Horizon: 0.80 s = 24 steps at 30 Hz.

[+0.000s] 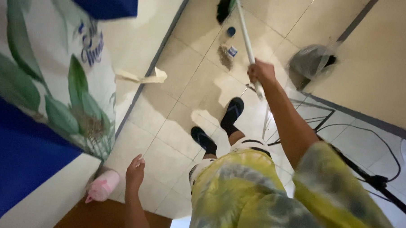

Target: Sweeping dust and debris off a tiled floor using a broom.

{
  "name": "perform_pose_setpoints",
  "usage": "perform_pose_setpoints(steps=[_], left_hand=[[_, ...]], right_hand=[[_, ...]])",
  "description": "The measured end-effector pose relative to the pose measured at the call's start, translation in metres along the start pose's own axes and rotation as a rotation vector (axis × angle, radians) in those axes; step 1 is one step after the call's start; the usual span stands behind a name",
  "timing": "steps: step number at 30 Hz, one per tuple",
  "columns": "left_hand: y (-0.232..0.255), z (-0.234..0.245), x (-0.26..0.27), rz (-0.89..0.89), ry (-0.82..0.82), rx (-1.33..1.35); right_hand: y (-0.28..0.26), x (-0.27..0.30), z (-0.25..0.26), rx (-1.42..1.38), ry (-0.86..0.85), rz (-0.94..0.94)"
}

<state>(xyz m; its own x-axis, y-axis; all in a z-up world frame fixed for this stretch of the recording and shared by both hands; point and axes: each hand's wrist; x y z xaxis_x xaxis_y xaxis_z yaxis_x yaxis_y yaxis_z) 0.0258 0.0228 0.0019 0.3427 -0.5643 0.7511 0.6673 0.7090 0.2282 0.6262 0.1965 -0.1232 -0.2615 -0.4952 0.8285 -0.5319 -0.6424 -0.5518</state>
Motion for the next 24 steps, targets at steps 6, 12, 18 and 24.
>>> perform_pose_setpoints(steps=[6,12,18,24], left_hand=[[0.022,-0.011,-0.015,-0.07,-0.018,0.013],[0.087,-0.01,-0.011,-0.066,-0.013,-0.086],[0.112,0.002,-0.009,-0.241,0.013,-0.067],[0.092,0.003,-0.032,-0.256,-0.013,-0.073]], right_hand=[[0.044,0.098,0.046,0.14,0.008,-0.421],[0.118,0.072,0.074,0.286,-0.337,-0.284],[0.067,0.03,0.112,0.662,-0.202,-0.186],[-0.033,0.026,0.095,0.57,-0.019,-0.022]])
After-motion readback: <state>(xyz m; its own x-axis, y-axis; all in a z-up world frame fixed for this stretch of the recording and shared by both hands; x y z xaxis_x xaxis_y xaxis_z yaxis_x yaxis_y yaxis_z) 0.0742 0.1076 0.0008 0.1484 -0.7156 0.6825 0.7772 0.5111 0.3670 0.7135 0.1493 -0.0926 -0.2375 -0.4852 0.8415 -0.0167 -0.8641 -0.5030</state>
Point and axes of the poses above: each hand's wrist, its own x-axis away from the middle knuckle, its own z-axis out of the back of the hand, y = z × x, and after that the axes turned 1 degree about -z, right-handed
